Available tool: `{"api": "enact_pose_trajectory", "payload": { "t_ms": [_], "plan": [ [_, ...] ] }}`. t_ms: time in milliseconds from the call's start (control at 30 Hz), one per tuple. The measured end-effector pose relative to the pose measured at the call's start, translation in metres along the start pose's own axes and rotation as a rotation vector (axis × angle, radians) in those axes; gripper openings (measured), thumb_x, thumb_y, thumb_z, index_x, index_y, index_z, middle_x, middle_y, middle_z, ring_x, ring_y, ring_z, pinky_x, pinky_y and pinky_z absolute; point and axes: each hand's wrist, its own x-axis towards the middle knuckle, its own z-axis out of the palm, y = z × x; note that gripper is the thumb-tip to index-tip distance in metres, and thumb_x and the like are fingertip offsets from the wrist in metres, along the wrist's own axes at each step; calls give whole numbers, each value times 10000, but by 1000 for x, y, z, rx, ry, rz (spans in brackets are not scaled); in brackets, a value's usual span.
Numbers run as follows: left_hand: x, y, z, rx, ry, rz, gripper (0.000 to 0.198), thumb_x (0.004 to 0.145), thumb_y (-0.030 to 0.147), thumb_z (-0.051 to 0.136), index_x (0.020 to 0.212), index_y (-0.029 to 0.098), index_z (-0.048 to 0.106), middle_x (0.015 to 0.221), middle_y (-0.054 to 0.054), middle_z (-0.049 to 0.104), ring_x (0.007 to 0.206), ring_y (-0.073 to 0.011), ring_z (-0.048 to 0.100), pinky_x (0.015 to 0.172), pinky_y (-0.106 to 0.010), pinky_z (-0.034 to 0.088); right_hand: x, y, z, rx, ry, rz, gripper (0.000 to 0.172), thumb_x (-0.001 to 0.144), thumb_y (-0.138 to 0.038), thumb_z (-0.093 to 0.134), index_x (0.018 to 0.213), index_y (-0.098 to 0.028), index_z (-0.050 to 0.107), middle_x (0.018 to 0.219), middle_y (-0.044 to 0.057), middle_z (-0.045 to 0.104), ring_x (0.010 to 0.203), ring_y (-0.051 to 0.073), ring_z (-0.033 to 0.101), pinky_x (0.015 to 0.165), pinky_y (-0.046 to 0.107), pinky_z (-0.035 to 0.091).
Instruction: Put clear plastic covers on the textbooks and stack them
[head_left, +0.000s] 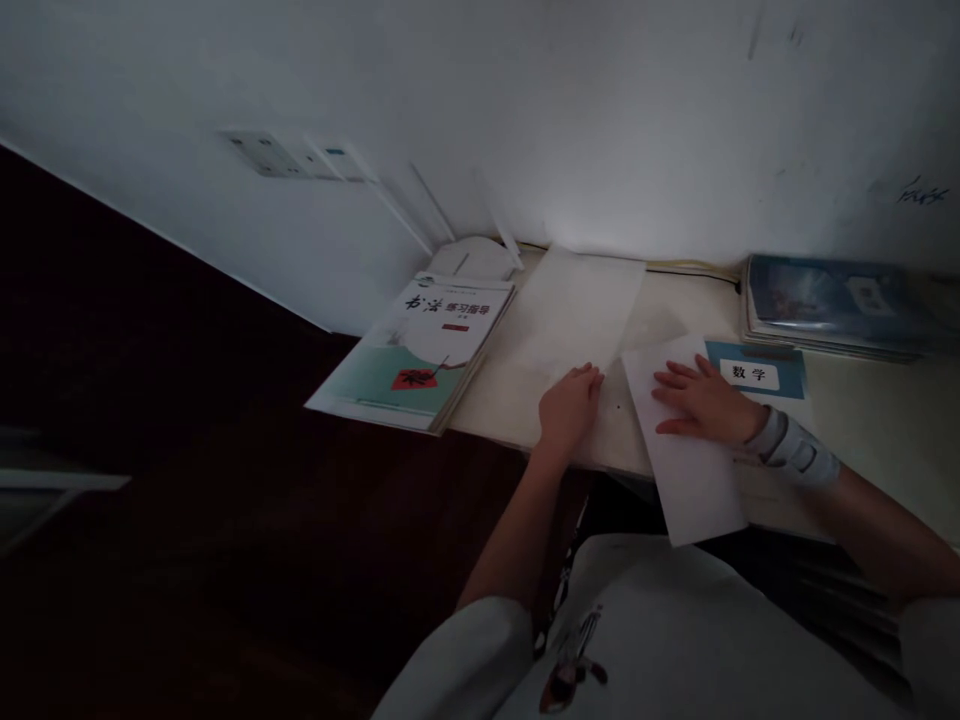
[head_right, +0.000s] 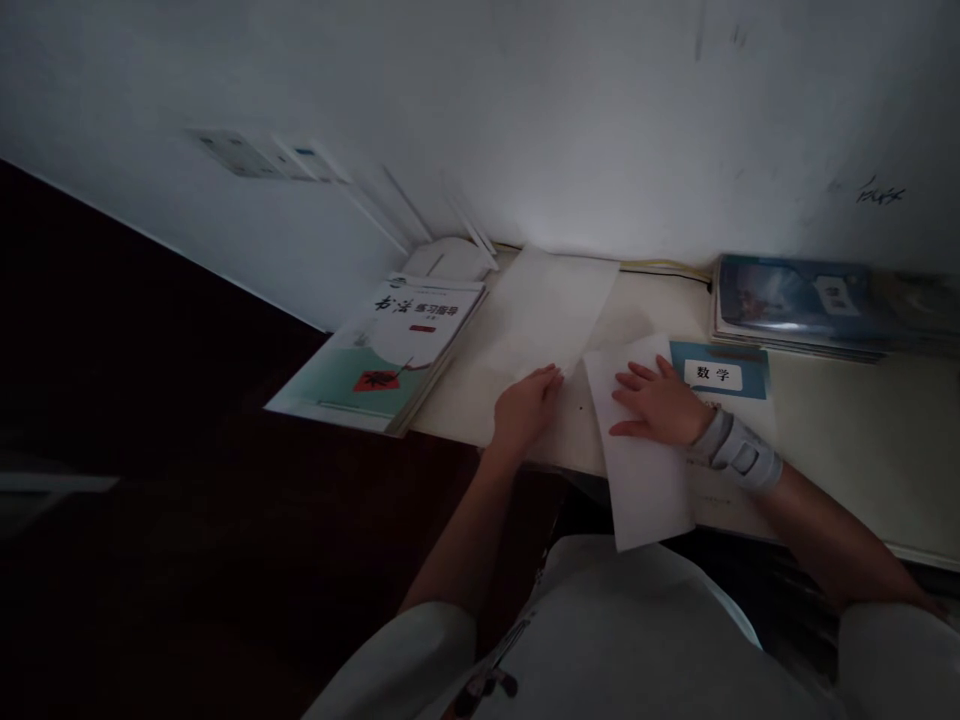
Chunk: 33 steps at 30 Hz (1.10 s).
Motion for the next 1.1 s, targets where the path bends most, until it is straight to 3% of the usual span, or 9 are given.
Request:
{"api": "enact_pose_trajectory", "payload": {
  "t_ms": [233,400,533,667,733,867,933,1000,1100],
  "plan": [
    [0,-8,1,-95,52,-79,375,976,327,374,1240,218,619,1298,-42,616,1180,-200,589,990,-349,456,-6,-3,14,80,57,-55,410,917,-486,488,1160,-201,653,1337,114,580,1308,309,454,1089,607,201],
    [-3,-9,13,-76,-29,181,364,966,293,386,1191,191,655,1341,-60,583,1272,-182,510,1074,-312,385,0,-6,20,138,187,86,427,947,-446,433,1231,-181,610,1324,121,589,1312,290,450,1101,581,192],
    [-8,-7,20,51,-66,264,416,962,326,387,1312,177,558,1420,-113,497,1353,-239,412,1121,-418,323,26,-7,19,154,310,181,398,959,-408,404,1198,-187,633,1252,114,640,1271,270,489,1106,541,203],
    [-18,-7,22,168,-95,250,602,908,505,463,1434,220,399,1523,-132,338,1415,-364,261,1101,-620,233,45,-9,15,135,356,242,370,963,-358,391,1151,-176,653,1195,122,664,1229,261,516,1105,527,211],
    [-22,-6,24,208,-137,260,610,901,529,461,1434,240,396,1537,-127,314,1419,-387,234,1088,-660,202,37,-17,12,157,341,168,370,961,-358,393,1148,-170,651,1200,130,657,1204,250,533,1099,514,234],
    [-24,-6,28,239,-175,271,562,934,467,422,1448,245,370,1552,-116,284,1428,-372,216,1095,-636,210,-10,-46,7,159,213,-317,462,878,-525,509,1199,-211,618,1312,127,586,1261,270,482,1108,572,198],
    [-22,-7,30,236,-168,277,587,926,492,427,1453,240,361,1556,-114,275,1428,-376,211,1095,-636,209,-34,-59,8,90,161,-465,445,864,-495,548,1215,-227,604,1341,119,566,1282,287,465,1097,611,197],
    [-21,-9,32,219,-150,287,610,920,523,422,1452,230,363,1557,-113,272,1429,-375,209,1098,-637,202,-48,-68,12,-12,163,-472,317,895,-343,536,1171,-218,630,1292,122,605,1236,279,516,1078,611,249],
    [-22,-14,33,185,-145,299,611,932,519,392,1460,214,344,1555,-109,276,1433,-354,210,1113,-620,188,-53,-78,21,-166,252,-354,255,896,-165,493,1069,-152,680,1174,166,668,1132,272,599,1035,564,353]
  ]
}}
